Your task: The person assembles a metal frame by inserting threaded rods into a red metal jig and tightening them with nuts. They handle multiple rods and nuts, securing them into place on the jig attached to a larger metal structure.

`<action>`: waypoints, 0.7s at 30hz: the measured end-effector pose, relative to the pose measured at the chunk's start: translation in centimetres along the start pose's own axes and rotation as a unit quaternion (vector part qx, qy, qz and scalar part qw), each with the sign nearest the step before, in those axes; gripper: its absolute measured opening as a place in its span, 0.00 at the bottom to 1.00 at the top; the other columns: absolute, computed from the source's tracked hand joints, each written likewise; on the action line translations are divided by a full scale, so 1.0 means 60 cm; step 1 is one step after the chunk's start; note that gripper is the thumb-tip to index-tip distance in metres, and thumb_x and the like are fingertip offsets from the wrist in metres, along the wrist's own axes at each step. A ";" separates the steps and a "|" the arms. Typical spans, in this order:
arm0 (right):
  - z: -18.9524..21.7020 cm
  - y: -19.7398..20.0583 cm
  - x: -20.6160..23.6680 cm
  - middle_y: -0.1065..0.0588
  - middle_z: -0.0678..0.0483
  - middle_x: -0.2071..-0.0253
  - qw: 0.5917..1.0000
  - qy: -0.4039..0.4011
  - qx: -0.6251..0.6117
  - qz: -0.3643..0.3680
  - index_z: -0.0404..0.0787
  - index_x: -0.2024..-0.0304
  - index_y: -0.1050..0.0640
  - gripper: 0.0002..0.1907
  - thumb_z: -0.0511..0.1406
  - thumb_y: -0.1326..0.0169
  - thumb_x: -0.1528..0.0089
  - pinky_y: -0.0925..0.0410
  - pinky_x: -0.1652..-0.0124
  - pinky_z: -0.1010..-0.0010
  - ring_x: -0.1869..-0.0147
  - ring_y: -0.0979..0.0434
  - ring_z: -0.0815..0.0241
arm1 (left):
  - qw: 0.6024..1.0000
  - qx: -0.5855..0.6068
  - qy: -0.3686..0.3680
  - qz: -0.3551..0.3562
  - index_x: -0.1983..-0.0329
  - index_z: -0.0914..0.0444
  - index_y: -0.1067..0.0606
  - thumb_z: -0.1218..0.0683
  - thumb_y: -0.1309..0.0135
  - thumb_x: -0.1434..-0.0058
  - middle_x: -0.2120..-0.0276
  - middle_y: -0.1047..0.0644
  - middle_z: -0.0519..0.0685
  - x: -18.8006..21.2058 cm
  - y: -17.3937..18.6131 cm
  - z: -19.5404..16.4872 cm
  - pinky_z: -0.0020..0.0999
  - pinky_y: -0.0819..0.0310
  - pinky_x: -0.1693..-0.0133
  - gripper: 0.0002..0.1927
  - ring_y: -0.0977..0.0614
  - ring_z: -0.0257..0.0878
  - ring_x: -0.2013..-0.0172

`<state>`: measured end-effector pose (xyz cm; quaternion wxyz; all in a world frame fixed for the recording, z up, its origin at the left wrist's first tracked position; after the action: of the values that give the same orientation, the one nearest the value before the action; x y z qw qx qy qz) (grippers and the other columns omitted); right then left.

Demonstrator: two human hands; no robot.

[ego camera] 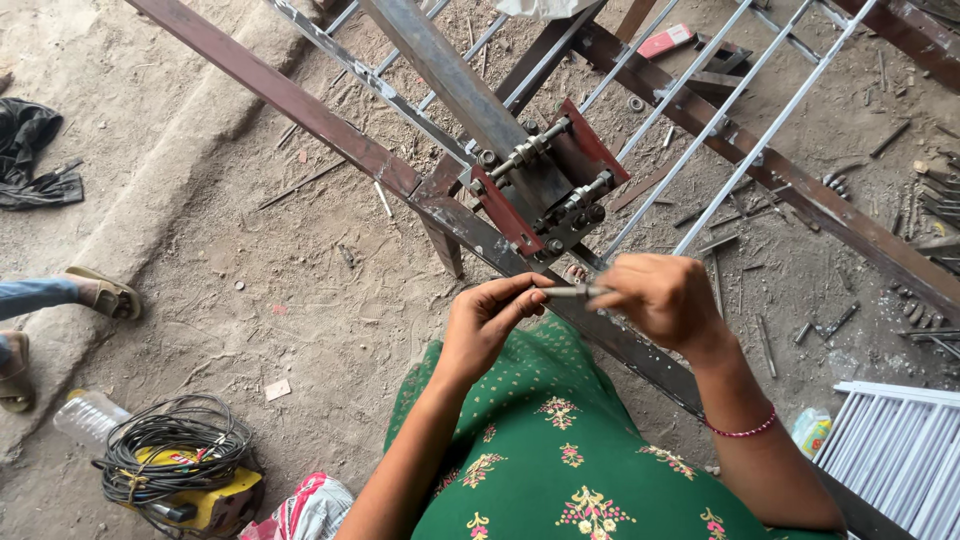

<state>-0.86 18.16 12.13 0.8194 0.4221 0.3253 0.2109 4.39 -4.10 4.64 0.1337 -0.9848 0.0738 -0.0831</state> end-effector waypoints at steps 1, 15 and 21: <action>-0.005 0.000 -0.001 0.29 0.60 0.75 1.000 -0.024 -0.006 0.009 0.49 0.65 0.24 0.06 0.42 0.43 0.37 0.35 0.74 0.71 0.75 0.27 0.64 | 1.000 -0.004 0.003 -0.001 0.50 0.68 0.19 0.57 0.42 0.33 0.67 0.21 0.41 0.000 -0.002 -0.001 0.24 0.26 0.60 0.12 0.22 0.26 0.63; -0.072 0.008 0.019 0.32 0.59 0.79 0.998 -0.026 0.039 0.043 0.53 0.61 0.21 0.10 0.47 0.41 0.41 0.39 0.77 0.68 0.78 0.30 0.64 | 1.000 -0.006 0.000 0.001 0.50 0.67 0.19 0.57 0.41 0.34 0.65 0.19 0.41 -0.038 -0.035 0.011 0.23 0.25 0.58 0.12 0.22 0.26 0.62; -0.071 0.042 0.003 0.31 0.58 0.80 1.000 -0.011 0.021 -0.004 0.44 0.55 0.21 0.26 0.52 0.35 0.46 0.35 0.76 0.67 0.78 0.29 0.61 | 1.000 -0.022 -0.003 -0.011 0.50 0.67 0.18 0.56 0.41 0.34 0.65 0.19 0.41 -0.068 -0.055 0.002 0.24 0.25 0.58 0.12 0.22 0.26 0.62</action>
<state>-3.95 22.05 12.32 0.8150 0.4399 0.3222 0.1960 0.81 -0.24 4.86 0.1112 -0.9885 0.0643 -0.0798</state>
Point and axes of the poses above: each hand's wrist, its own x-axis away from the middle knuckle, its own y-axis out of the back of the hand, z = x × y, the point moved 2 cm from there along -x, towards the middle knuckle
